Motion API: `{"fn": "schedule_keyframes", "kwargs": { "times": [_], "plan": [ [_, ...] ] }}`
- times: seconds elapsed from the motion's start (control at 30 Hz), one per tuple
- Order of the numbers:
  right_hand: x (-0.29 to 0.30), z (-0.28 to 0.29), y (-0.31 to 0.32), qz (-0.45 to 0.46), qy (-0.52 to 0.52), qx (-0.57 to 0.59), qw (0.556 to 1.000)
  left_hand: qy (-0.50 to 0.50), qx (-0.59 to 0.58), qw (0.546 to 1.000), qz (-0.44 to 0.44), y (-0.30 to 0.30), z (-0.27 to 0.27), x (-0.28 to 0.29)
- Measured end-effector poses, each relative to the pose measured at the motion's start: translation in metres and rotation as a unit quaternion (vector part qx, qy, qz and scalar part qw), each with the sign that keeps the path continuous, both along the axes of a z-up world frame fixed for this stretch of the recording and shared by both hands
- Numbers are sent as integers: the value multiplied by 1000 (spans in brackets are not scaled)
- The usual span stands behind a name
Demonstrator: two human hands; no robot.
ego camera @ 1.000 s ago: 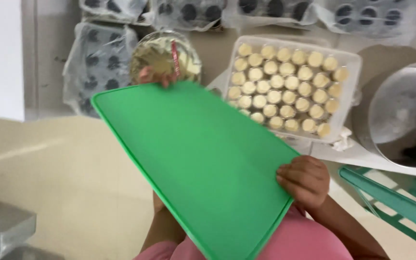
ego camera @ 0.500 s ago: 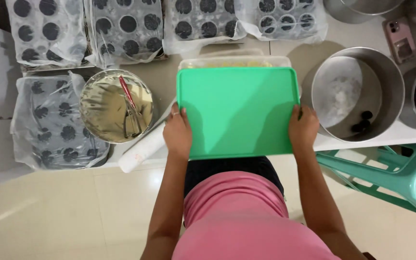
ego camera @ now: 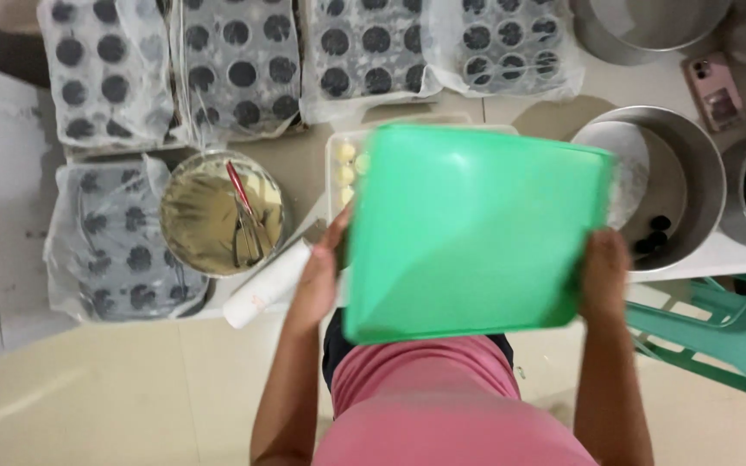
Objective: Wiping the edges of small pastry containers and covering the tray with a lid.
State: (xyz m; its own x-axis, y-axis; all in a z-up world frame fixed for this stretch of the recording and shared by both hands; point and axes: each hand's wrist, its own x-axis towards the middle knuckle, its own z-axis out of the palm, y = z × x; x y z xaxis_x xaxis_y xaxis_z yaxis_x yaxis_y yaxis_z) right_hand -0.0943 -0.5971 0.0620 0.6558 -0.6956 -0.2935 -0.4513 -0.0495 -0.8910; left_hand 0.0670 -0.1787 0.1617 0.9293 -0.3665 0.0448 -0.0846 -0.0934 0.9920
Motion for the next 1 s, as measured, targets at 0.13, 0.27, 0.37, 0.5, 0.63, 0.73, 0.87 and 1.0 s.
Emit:
{"fn": "schedule_keyframes", "kwargs": {
  "times": [0.13,0.27,0.37,0.5,0.63,0.73,0.87,1.0],
  "plan": [
    [-63,53,9,-256,-314,273,872,3,-70,994,-85,-73,-1,16],
    [-224,-58,-9,-2,-649,412,640,-102,-78,967,-221,-154,-7,-13],
    [-317,-119,29,-75,-729,464,498,-159,-25,931,-329,-205,-36,-56],
    [-392,-205,111,-204,-688,371,589,-288,77,839,-456,-267,-83,-112],
    [-371,-186,266,-471,-297,227,799,-253,152,769,-567,-286,-96,-172],
    [-319,-101,320,-589,76,151,790,-226,168,764,-580,-278,-98,-186],
    [-352,-35,332,-650,25,217,728,-178,211,769,-577,-247,-112,-177],
    [-375,-11,327,-691,-89,201,689,-153,235,772,-570,-231,-157,-163]
  ]
}}
